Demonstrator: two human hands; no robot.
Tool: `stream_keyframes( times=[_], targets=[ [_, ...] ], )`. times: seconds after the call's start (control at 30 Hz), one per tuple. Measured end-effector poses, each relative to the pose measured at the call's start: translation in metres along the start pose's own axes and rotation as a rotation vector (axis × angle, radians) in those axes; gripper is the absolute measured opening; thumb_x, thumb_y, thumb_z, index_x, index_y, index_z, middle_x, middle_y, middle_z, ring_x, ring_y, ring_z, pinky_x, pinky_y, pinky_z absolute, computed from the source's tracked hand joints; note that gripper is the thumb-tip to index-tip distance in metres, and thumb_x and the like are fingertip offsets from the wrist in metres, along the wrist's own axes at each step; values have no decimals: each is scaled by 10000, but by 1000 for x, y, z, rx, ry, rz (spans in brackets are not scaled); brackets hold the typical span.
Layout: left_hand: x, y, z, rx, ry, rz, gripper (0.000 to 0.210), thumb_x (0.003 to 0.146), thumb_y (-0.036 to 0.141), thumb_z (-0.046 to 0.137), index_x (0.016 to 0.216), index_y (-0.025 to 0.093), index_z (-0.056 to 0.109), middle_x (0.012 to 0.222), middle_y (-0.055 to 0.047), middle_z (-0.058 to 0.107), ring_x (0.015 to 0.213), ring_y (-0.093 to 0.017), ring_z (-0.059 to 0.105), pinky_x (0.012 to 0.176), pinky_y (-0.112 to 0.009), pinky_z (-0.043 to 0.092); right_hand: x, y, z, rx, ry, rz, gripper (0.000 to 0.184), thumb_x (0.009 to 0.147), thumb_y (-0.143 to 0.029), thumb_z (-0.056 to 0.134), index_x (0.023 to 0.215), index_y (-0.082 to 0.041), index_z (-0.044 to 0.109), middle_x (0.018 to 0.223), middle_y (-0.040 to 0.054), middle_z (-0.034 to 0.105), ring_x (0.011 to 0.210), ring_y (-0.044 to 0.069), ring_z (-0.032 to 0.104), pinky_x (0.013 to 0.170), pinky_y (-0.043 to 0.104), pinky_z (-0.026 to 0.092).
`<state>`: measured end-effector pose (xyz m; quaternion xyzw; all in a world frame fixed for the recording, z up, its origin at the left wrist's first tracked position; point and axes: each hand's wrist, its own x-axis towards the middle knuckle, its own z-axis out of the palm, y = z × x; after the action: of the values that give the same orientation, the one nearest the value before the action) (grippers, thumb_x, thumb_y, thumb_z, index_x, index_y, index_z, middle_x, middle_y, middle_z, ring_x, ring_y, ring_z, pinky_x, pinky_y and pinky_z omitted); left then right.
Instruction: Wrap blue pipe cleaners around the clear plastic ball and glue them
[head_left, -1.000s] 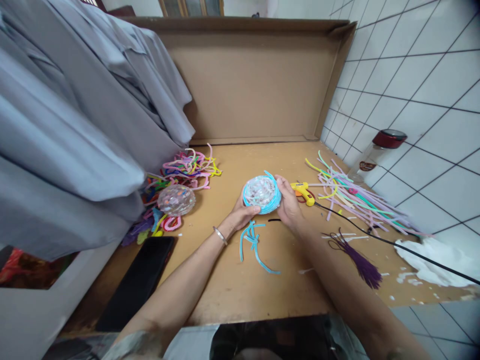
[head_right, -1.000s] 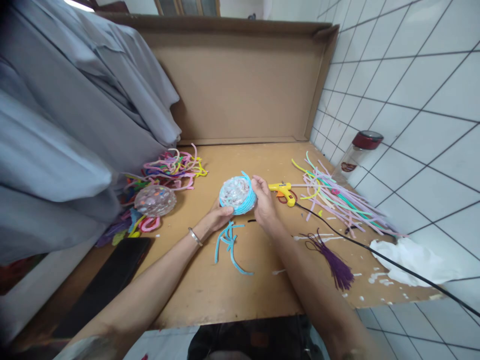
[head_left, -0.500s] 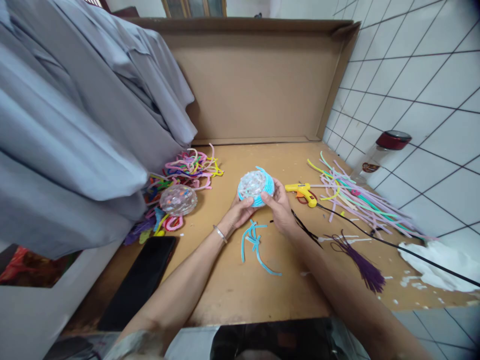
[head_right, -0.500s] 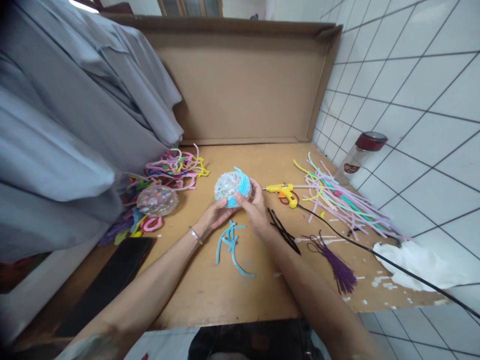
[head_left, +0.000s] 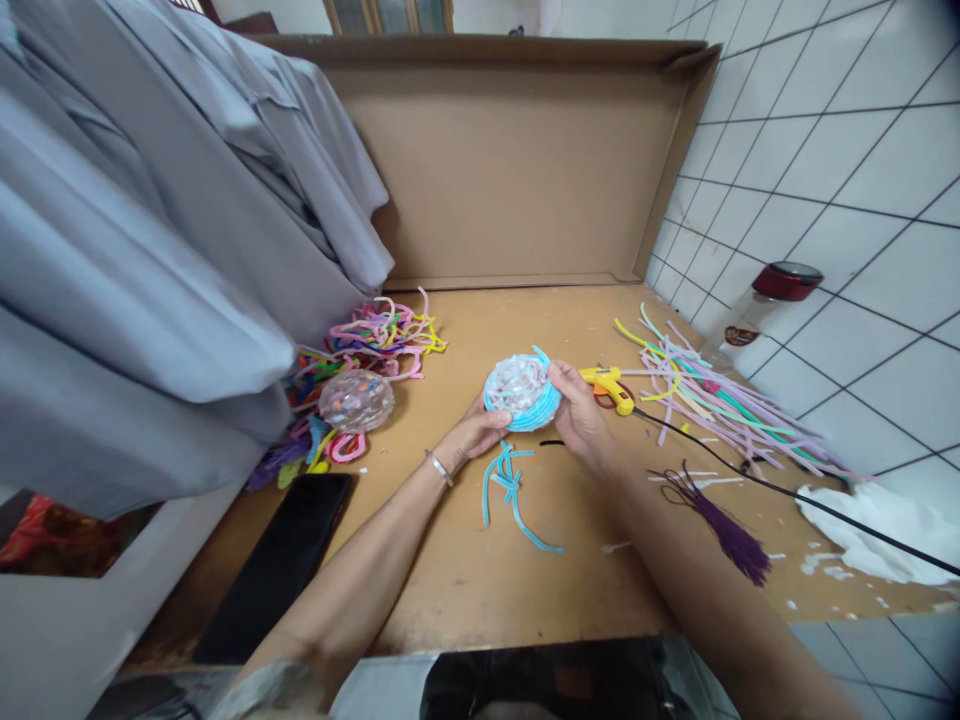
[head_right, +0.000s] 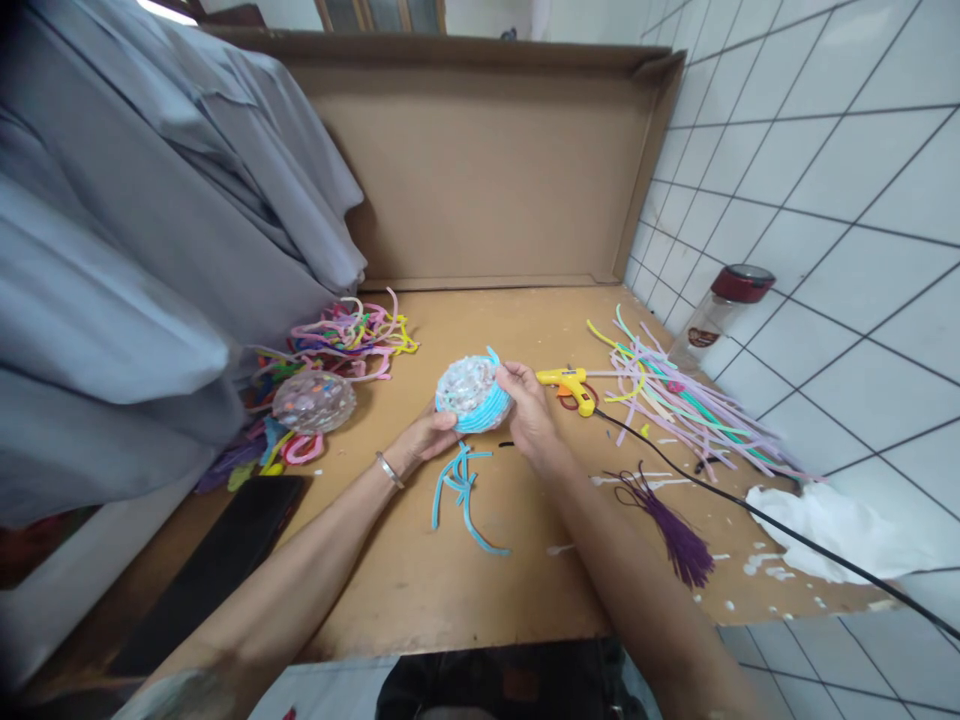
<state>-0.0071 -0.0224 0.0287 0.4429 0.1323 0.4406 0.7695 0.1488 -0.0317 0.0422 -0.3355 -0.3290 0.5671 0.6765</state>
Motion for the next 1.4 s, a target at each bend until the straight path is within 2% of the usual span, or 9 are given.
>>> stream_keyframes(
  times=[0.13,0.37,0.53,0.77,0.93,1.07,1.13,1.23,1.4],
  targets=[
    [0,-2,4,1,-12,-26,1010,478,373,947,1385,167,555,1330,-183,678,1319,-432,572,1154,-566,427,3,2,-1,34,61,1,412,602,-465,901,807,-242,622,766,-48,691,760,156,639,780,322,537],
    [0,-8,2,-23,18,-11,951,546,429,926,1380,161,554,1319,-174,684,1330,-411,568,1135,-553,456,-1,5,4,-2,16,6,474,662,-606,830,882,-249,610,863,-6,711,886,206,679,884,391,558],
    [1,-7,-1,-49,85,9,908,570,465,919,1357,179,569,1327,-156,683,1316,-390,583,1126,-542,466,-10,10,12,-81,37,-67,589,612,-512,880,1063,-266,593,1095,18,706,1058,204,656,987,376,532],
    [4,-8,2,-46,150,35,882,591,488,909,1348,186,573,1318,-158,689,1294,-388,599,1097,-534,490,-23,21,23,-244,14,-150,917,549,-420,917,1352,-264,502,1311,82,654,1175,249,621,1102,442,467],
    [2,-6,5,-42,155,45,871,634,532,897,1371,219,552,1357,-148,668,1326,-382,579,1084,-535,504,-22,14,22,-141,7,-107,843,569,-410,910,1314,-283,538,1289,59,671,1165,233,638,1092,422,488],
    [4,-4,1,-110,187,-1,729,773,628,755,1347,217,571,1371,-147,659,1329,-370,581,1066,-541,520,-16,7,18,-61,-47,-75,734,593,-422,901,1243,-289,587,1190,36,724,1126,229,664,1089,428,498],
    [6,-4,0,-126,212,1,669,826,612,711,1346,215,572,1367,-143,663,1323,-354,589,1067,-533,522,-15,5,17,-47,-82,-47,701,598,-436,897,1216,-285,601,1142,33,741,1108,235,676,1094,439,494],
    [7,-5,0,-106,244,37,686,799,545,773,1362,221,551,1381,-139,651,1310,-342,599,1062,-518,527,-14,5,17,-38,-91,-25,716,584,-434,903,1214,-289,597,1161,29,736,1137,245,669,1124,459,471],
    [7,-8,5,-93,286,101,823,715,548,843,1392,245,486,1406,-146,626,1321,-345,586,1050,-525,525,-15,10,18,-52,5,-47,829,552,-373,916,1289,-295,546,1307,37,674,1251,244,609,1175,474,422]
  ],
)
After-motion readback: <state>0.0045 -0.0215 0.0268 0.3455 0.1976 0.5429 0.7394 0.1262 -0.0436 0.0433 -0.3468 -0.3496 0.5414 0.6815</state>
